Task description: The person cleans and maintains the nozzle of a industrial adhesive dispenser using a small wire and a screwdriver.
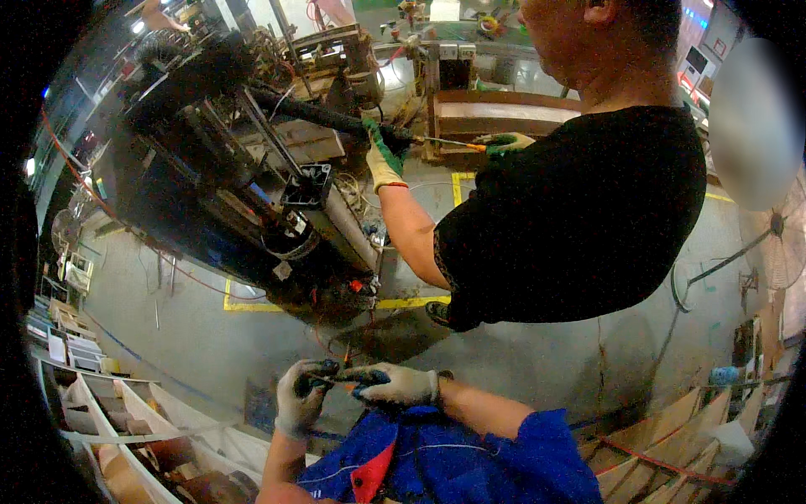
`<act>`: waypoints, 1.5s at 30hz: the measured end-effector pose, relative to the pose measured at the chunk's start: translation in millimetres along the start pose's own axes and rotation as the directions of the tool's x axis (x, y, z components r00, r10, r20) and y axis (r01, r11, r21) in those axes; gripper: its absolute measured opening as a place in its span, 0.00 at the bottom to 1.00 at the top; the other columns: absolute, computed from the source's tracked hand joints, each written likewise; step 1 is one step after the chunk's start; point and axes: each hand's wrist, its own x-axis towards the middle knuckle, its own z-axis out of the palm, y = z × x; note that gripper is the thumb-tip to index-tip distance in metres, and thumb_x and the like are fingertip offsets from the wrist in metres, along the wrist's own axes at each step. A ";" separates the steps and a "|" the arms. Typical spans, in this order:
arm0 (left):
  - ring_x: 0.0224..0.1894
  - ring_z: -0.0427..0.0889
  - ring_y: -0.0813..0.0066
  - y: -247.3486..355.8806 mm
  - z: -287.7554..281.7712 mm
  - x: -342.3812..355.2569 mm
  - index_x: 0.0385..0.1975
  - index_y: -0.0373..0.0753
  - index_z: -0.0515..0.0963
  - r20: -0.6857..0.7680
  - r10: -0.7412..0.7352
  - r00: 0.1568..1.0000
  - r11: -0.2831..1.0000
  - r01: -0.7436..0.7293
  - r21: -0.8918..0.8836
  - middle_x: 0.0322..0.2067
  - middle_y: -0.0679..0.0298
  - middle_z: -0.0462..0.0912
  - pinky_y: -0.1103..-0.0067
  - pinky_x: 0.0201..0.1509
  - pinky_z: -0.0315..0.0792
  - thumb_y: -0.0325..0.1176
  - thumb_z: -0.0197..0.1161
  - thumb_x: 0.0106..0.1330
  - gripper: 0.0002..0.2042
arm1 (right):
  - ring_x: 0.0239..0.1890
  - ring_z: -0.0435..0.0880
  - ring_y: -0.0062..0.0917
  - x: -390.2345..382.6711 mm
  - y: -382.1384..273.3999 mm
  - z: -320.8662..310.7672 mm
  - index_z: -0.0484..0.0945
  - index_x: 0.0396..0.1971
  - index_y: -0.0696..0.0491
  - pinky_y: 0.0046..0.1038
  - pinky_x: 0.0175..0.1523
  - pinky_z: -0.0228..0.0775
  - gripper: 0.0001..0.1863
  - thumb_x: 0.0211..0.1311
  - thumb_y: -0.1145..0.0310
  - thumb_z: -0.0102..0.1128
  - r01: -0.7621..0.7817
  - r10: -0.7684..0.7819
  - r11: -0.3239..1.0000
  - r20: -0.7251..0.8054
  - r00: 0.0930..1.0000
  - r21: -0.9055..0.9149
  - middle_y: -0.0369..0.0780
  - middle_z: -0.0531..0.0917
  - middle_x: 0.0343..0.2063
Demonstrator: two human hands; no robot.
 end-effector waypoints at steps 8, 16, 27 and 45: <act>0.39 0.85 0.71 -88.6 -49.3 -45.4 0.39 0.28 0.80 -0.486 -0.351 0.800 0.936 0.304 -0.176 0.35 0.57 0.86 0.75 0.48 0.77 0.25 0.58 0.64 0.09 | 0.49 0.77 0.21 13.8 22.0 -25.2 0.72 0.64 0.51 0.26 0.57 0.70 0.27 0.64 0.64 0.62 -0.025 -0.037 0.956 -0.205 0.978 -0.292 0.35 0.82 0.48; 0.33 0.83 0.76 -257.4 -88.9 -132.7 0.46 0.32 0.79 -0.404 -0.678 0.613 0.718 0.669 -0.190 0.36 0.62 0.84 0.79 0.38 0.77 0.30 0.60 0.69 0.11 | 0.27 0.84 0.32 -9.9 171.3 -137.2 0.76 0.49 0.58 0.34 0.40 0.78 0.21 0.65 0.58 0.56 -0.718 0.069 0.436 -0.776 0.627 -0.542 0.45 0.84 0.33; 0.21 0.78 0.74 -471.3 -183.3 -354.2 0.39 0.39 0.79 0.017 -0.996 0.087 0.061 0.818 -0.571 0.25 0.63 0.80 0.78 0.21 0.73 0.39 0.61 0.69 0.10 | 0.23 0.81 0.32 -75.6 347.6 -31.5 0.78 0.38 0.58 0.34 0.26 0.74 0.11 0.69 0.65 0.52 0.071 0.563 0.822 -0.787 -0.252 0.566 0.42 0.81 0.26; 0.44 0.81 0.73 -473.0 -385.0 -49.1 0.53 0.30 0.77 -0.030 -0.671 0.741 0.730 0.653 -0.203 0.45 0.59 0.84 0.76 0.50 0.76 0.32 0.61 0.70 0.16 | 0.20 0.79 0.25 281.7 313.8 -94.3 0.81 0.40 0.56 0.27 0.26 0.73 0.07 0.67 0.71 0.56 -0.282 0.203 0.943 -0.977 0.063 0.177 0.40 0.82 0.25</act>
